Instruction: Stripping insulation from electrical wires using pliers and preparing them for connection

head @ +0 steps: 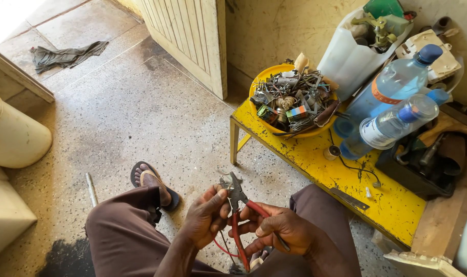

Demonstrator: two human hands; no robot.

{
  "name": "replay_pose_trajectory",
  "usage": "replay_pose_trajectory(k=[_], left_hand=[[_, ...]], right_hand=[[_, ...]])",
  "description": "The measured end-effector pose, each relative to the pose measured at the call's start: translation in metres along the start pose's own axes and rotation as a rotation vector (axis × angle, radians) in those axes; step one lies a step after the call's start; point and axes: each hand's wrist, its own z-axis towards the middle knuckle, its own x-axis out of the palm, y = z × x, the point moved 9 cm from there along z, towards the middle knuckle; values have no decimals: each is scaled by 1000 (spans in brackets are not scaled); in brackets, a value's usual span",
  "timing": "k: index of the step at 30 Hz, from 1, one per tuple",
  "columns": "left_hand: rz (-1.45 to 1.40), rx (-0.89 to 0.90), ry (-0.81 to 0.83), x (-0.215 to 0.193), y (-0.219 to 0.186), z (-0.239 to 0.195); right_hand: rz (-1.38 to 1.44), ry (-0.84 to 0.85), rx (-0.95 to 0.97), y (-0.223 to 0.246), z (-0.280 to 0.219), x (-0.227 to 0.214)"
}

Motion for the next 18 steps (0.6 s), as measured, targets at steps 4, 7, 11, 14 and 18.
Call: replay_pose_trajectory(k=[4, 7, 11, 14, 18], left_hand=[[-23, -50, -53, 0, 9, 3], [94, -75, -145, -11, 11, 5], [36, -31, -196, -18, 14, 6], [31, -15, -170, -19, 11, 9], [-13, -40, -128, -16, 13, 6]], right_hand=[[35, -31, 17, 2, -2, 3], [-239, -231, 84, 11, -13, 11], [-412, -277, 151, 2, -10, 5], [-283, -221, 79, -4, 2, -4], [-235, -213, 47, -3, -2, 7]])
